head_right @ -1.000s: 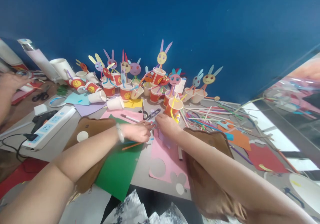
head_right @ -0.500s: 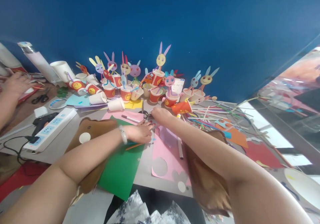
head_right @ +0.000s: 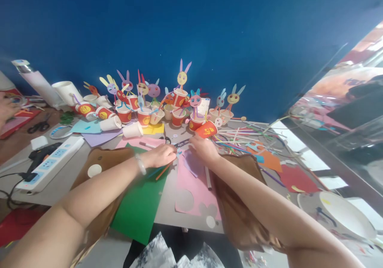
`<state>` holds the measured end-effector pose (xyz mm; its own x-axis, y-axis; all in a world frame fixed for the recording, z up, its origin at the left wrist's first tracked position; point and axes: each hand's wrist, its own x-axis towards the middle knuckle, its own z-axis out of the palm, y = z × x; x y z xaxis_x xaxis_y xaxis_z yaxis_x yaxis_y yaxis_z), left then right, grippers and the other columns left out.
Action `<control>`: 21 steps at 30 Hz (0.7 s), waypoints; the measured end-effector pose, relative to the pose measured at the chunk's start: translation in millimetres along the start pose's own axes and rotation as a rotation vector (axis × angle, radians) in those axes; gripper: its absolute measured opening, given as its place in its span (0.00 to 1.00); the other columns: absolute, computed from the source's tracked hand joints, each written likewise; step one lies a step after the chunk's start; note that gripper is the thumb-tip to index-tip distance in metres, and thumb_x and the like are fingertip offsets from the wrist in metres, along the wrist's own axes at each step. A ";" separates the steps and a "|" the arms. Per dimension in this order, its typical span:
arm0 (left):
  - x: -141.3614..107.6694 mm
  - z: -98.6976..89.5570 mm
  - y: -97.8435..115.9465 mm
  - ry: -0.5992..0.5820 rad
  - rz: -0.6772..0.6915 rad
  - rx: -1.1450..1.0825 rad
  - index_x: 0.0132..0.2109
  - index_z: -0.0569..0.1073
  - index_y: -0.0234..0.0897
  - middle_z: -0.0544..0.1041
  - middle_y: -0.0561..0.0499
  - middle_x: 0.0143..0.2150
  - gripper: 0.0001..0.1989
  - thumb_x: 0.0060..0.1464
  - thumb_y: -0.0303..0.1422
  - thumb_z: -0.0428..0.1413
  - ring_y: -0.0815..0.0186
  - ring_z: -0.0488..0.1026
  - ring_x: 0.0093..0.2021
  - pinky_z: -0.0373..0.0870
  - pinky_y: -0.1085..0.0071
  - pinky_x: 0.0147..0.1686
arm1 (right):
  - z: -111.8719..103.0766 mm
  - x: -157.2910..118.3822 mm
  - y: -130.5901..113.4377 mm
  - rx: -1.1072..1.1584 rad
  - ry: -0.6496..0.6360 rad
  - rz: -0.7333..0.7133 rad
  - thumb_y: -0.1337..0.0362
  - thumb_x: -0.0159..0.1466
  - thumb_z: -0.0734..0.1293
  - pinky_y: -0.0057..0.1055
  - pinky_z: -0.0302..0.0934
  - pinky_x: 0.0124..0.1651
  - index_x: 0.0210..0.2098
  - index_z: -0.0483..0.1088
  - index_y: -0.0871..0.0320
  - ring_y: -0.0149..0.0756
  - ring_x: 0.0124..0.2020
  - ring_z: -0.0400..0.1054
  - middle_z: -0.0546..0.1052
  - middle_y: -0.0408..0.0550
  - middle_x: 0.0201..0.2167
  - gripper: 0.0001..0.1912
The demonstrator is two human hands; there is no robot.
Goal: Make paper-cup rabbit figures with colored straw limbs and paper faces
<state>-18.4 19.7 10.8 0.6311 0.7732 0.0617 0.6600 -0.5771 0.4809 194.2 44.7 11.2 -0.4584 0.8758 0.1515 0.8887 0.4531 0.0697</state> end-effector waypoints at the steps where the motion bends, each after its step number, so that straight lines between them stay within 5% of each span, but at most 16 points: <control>1: 0.4 0.6 -0.2 0.018 -0.015 -0.045 0.27 0.67 0.37 0.77 0.43 0.34 0.13 0.59 0.30 0.45 0.59 0.74 0.40 0.67 0.65 0.46 | -1.3 -3.0 11.3 0.047 0.108 0.092 0.62 0.67 0.61 0.31 0.61 0.35 0.42 0.72 0.57 0.39 0.37 0.73 0.77 0.53 0.43 0.10; 4: 1.8 5.0 -1.6 0.062 -0.027 -0.142 0.25 0.64 0.38 0.76 0.45 0.31 0.13 0.58 0.31 0.48 0.60 0.73 0.38 0.67 0.66 0.46 | -2.2 -2.5 51.5 0.138 0.320 0.361 0.55 0.63 0.64 0.33 0.60 0.33 0.44 0.70 0.57 0.43 0.36 0.71 0.75 0.55 0.43 0.15; 8: 3.1 10.5 -4.1 0.071 -0.012 -0.145 0.25 0.64 0.38 0.76 0.46 0.31 0.12 0.58 0.30 0.48 0.60 0.73 0.39 0.67 0.66 0.46 | 3.8 16.1 98.2 0.296 0.315 0.561 0.49 0.56 0.69 0.37 0.61 0.38 0.47 0.69 0.59 0.48 0.42 0.70 0.74 0.58 0.44 0.25; 14: 2.9 11.3 -6.4 0.032 -0.001 -0.071 0.25 0.62 0.39 0.76 0.44 0.33 0.13 0.59 0.30 0.47 0.58 0.74 0.41 0.67 0.65 0.46 | 11.5 32.8 111.8 0.557 0.190 0.584 0.54 0.55 0.68 0.32 0.58 0.32 0.29 0.69 0.58 0.38 0.28 0.67 0.74 0.48 0.25 0.13; 21: 3.2 10.9 -6.1 0.027 -0.002 -0.068 0.25 0.62 0.39 0.76 0.44 0.32 0.13 0.59 0.31 0.46 0.58 0.74 0.41 0.66 0.65 0.45 | -3.5 18.1 101.2 0.439 0.216 0.310 0.58 0.59 0.64 0.30 0.55 0.30 0.31 0.69 0.57 0.34 0.25 0.64 0.75 0.46 0.24 0.08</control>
<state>-15.9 22.7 -1.5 0.6179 0.7819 0.0832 0.6317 -0.5566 0.5396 276.0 105.8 24.4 -0.1244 0.9454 0.3011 0.8736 0.2483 -0.4186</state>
